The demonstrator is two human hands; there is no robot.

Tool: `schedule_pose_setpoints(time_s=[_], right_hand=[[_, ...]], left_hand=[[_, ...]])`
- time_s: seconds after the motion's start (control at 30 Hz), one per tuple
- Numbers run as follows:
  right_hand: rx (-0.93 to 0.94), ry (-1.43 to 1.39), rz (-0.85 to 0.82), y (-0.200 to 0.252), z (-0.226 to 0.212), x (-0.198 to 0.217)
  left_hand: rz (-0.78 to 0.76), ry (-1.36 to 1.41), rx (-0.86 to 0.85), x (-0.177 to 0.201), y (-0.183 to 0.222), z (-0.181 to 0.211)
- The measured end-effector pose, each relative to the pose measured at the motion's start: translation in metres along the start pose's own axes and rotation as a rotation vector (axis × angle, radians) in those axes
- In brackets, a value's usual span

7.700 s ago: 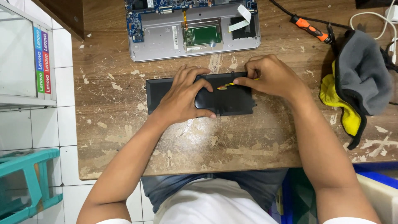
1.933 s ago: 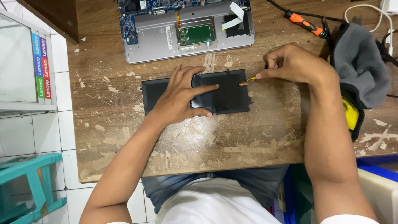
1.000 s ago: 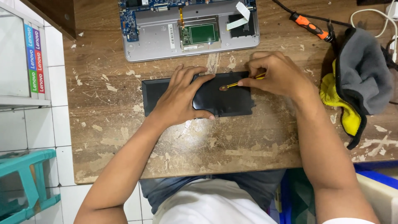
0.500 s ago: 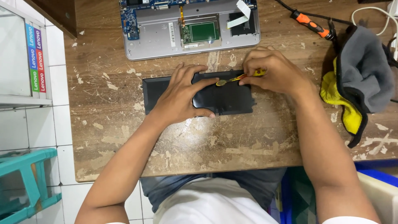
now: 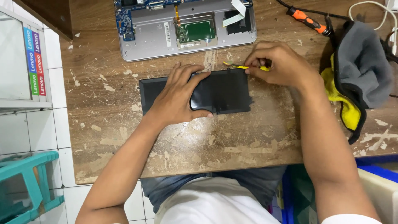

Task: A person cleans a laptop battery using a yellow cloth and a small brush at a repair workbench.

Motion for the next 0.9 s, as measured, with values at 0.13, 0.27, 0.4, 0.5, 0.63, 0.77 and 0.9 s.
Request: schedule_pose_setpoints(time_s=[0.13, 0.27, 0.4, 0.5, 0.63, 0.77, 0.9], right_hand=[[-0.023, -0.005, -0.054, 0.0, -0.005, 0.004], [-0.078, -0.027, -0.041, 0.0, -0.011, 0.006], [-0.079, -0.083, 0.048, 0.003, -0.009, 0.005], [-0.045, -0.091, 0.091, 0.001, -0.016, 0.0], [0.009, -0.088, 0.088, -0.009, -0.038, 0.003], [0.027, -0.078, 0.105, -0.012, -0.046, -0.008], [0.031, -0.067, 0.102, -0.01, -0.044, -0.03]], left_hand=[[0.006, -0.024, -0.023, -0.001, 0.001, 0.0], [0.043, -0.011, -0.004, 0.001, 0.0, 0.003], [0.072, 0.041, 0.019, 0.005, 0.0, 0.006], [0.094, 0.063, 0.01, 0.0, 0.0, 0.0], [0.114, 0.084, 0.018, -0.001, 0.001, -0.003], [0.099, 0.11, 0.032, -0.002, 0.002, -0.004], [0.091, 0.114, 0.033, -0.004, 0.002, -0.006]])
Point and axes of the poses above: each hand's wrist, its own y-axis away from the middle knuckle, its own x-axis out of the back of the hand, z = x × y, the point moved 3 cm from there along -y, towards the middle knuckle, and after that the axes turned 6 degrees about y, right-handed, at the moved point
